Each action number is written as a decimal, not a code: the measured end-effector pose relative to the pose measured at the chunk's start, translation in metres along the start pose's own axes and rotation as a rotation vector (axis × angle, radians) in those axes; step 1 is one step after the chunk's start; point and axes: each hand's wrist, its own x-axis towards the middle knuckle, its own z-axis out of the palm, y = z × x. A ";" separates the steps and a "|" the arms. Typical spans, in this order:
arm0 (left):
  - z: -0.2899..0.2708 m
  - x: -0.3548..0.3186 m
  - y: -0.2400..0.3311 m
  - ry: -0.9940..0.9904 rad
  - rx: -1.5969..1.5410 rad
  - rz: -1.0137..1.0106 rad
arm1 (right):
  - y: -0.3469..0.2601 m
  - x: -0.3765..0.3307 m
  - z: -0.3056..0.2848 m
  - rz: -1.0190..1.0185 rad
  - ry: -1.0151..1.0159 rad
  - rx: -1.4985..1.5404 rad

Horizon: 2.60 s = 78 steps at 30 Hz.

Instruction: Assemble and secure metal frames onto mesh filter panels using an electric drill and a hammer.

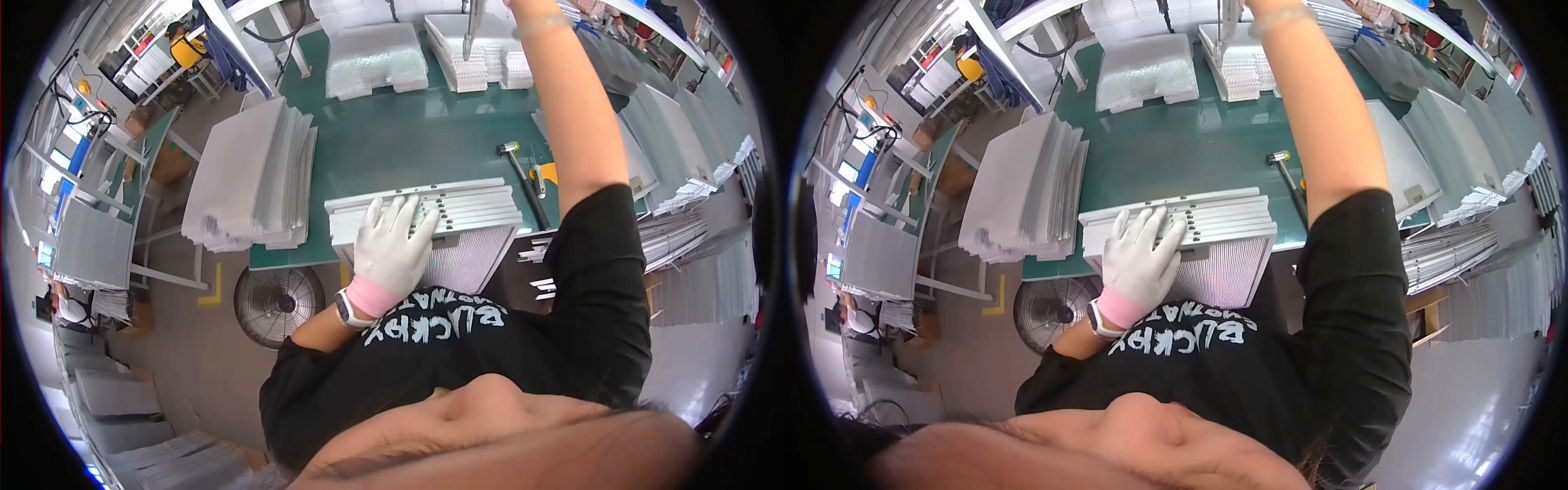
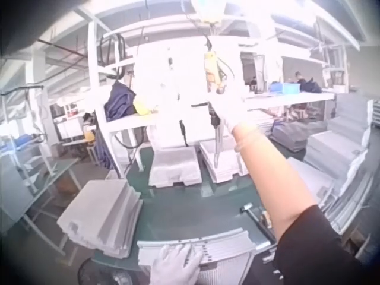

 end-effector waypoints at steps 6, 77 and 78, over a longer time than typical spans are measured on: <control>0.015 -0.014 0.005 0.216 -0.098 -0.106 | -0.047 0.012 -0.016 0.313 -0.180 0.437; -0.018 -0.014 0.007 -0.079 -0.226 -0.018 | -0.147 -0.144 -0.051 0.410 -0.278 0.596; -0.037 -0.011 0.003 -0.141 -0.345 -0.005 | -0.140 -0.137 -0.047 0.059 -0.193 0.310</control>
